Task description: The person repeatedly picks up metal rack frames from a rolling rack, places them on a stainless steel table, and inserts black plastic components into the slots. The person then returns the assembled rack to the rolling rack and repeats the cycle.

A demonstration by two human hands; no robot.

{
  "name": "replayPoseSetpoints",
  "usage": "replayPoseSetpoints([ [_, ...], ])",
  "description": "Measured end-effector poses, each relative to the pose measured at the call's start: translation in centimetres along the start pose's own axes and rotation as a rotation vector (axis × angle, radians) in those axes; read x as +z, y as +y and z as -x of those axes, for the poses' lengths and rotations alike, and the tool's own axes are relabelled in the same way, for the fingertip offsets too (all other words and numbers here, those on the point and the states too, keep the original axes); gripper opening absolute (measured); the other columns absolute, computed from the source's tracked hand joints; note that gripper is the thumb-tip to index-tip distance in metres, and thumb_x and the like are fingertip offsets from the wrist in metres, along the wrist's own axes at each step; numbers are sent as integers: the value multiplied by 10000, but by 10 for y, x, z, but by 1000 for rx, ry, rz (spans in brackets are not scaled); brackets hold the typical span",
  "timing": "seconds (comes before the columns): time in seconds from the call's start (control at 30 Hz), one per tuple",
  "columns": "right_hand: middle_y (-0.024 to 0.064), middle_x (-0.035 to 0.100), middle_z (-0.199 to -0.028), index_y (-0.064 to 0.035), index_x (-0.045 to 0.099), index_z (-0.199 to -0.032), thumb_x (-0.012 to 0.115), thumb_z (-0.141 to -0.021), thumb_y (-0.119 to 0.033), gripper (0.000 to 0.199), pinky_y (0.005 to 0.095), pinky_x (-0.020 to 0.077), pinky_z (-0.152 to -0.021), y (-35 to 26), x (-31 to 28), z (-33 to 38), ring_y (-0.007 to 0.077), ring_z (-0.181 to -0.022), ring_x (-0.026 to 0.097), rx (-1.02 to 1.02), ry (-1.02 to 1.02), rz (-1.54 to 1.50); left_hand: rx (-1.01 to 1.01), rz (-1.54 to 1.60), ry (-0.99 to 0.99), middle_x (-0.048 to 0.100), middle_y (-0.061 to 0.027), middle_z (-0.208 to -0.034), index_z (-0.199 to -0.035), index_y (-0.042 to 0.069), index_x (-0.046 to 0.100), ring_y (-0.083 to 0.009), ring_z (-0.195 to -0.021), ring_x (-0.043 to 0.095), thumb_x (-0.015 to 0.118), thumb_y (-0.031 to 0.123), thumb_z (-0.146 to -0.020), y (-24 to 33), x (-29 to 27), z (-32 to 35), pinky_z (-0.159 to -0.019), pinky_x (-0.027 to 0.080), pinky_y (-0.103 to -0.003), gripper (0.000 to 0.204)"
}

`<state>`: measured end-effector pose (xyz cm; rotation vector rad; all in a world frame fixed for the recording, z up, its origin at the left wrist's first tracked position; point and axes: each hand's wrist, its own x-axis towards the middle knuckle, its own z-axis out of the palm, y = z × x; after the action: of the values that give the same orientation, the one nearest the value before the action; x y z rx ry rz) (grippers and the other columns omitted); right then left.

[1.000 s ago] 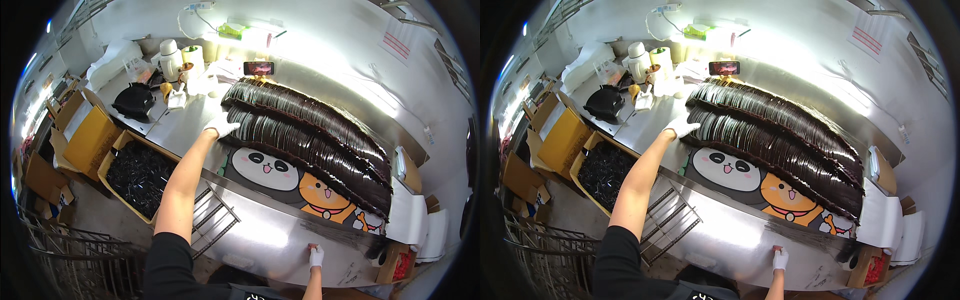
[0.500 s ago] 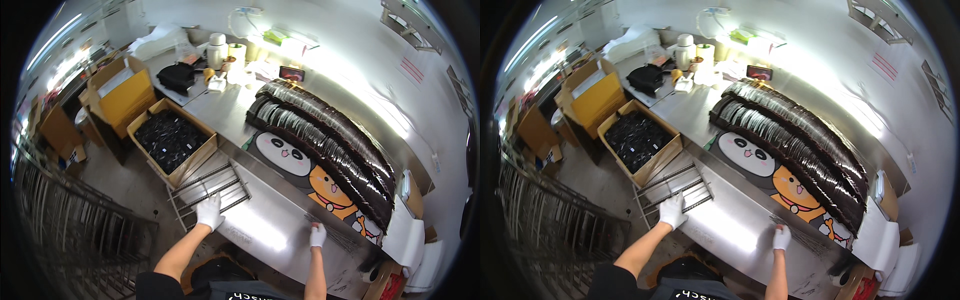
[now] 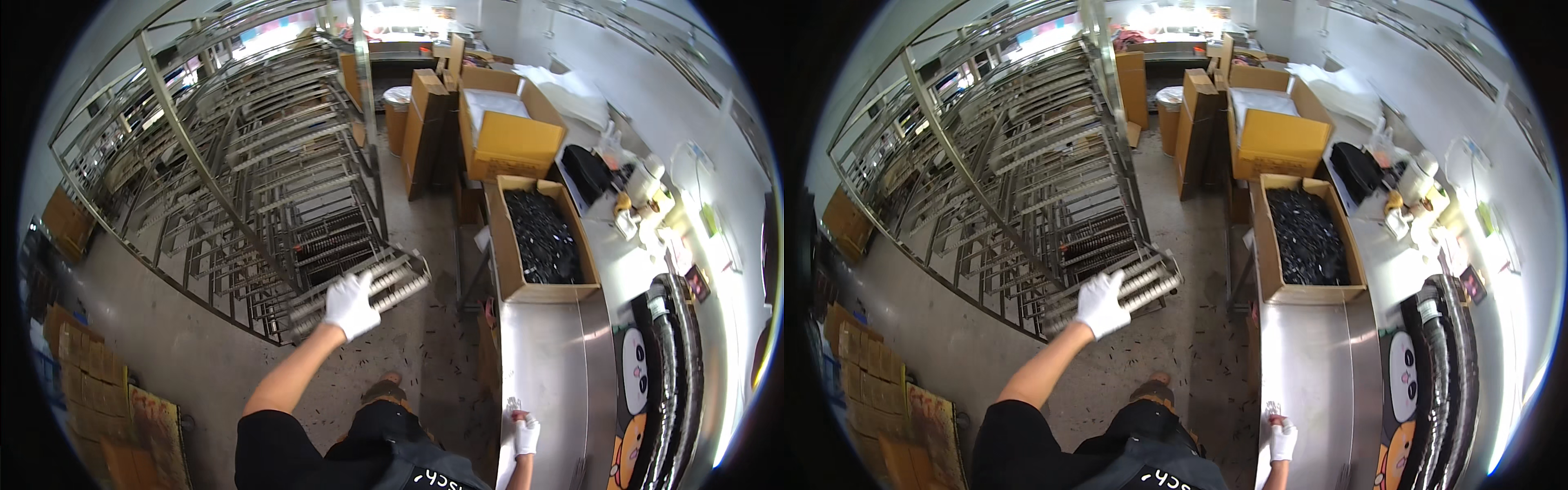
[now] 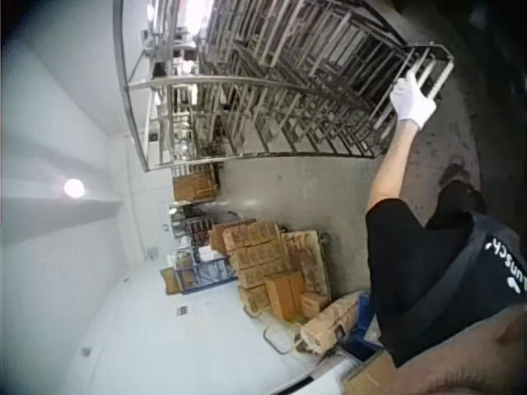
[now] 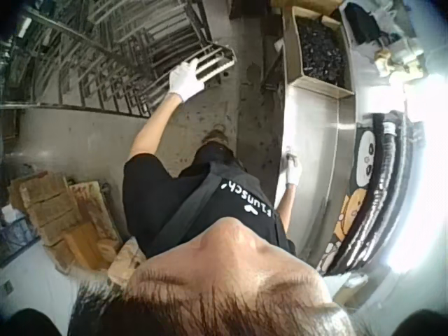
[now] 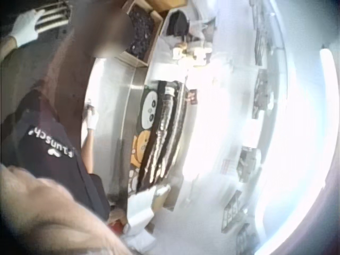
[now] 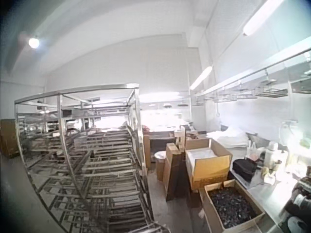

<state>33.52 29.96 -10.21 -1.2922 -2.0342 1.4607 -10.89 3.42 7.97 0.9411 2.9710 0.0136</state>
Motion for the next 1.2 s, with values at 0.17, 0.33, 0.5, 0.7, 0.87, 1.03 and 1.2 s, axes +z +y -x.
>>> replayPoseSetpoints([
  [0.17, 63, 745, -894, -21, 758, -1021, 603, -976, -97, 178, 292, 533, -806, -5, 122, -36, 129, -852, 663, -30, -277, -9, 68, -58, 107, 619, -179, -1075, -1510, 90, 437, -323, -949, 650, 735, 325, -719, -128, 34, -114, -831, 546, -439, 878],
  [0.33, 55, 754, -909, -23, 753, -1050, 616, -994, -126, 180, 281, 530, -832, -47, 211, -65, 130, -881, 682, 86, -484, 100, 1, -212, 209, 628, -122, -1214, -1535, 158, 410, -279, -983, 645, 754, 270, -757, -195, 59, -203, -807, 518, -403, 858],
  [0.5, 86, 767, -922, -37, 752, -1065, 626, -980, -146, 187, 306, 542, -814, -64, 240, -77, 178, -875, 716, 118, -421, 217, 414, -25, 49, 674, -68, -843, -977, 97, 648, -246, -778, 617, 575, 162, -872, -154, 114, -230, -729, 518, -370, 144],
  [0.7, 84, 769, -939, -12, 743, -1071, 608, -987, -114, 189, 300, 545, -834, -76, 253, -71, 159, -895, 710, 189, -493, 360, -193, 9, 175, 699, -112, -842, -1104, 167, 649, -292, -822, 678, 666, 362, -892, -237, 238, -264, -788, 514, -456, 289],
  [0.87, 100, 741, -917, -40, 740, -1071, 616, -966, -142, 191, 340, 540, -806, -163, 276, -106, 229, -877, 707, 27, -488, 360, -179, 341, -33, 693, -88, -704, -805, 196, 692, -248, -665, 662, 557, 118, -832, -187, 251, -150, -701, 485, -390, 158],
  [1.03, 129, 726, -1074, -71, 725, -1137, 616, -949, -141, 228, 348, 530, -889, -291, 291, -154, 264, -999, 696, -258, -297, 187, 144, 469, -408, 769, -89, -910, -910, 209, 775, -294, -827, 728, 570, 259, -880, -123, 165, -77, -732, 527, -460, 213],
  [1.2, 164, 691, -1241, -53, 646, -1306, 623, -959, -242, 396, 399, 504, -1003, -258, 265, -148, 314, -1143, 655, -234, -449, 719, 951, 571, -6, 620, -46, -657, -786, 213, 730, -277, -628, 615, 648, 238, -796, -41, 101, -86, -652, 456, -433, 86],
])
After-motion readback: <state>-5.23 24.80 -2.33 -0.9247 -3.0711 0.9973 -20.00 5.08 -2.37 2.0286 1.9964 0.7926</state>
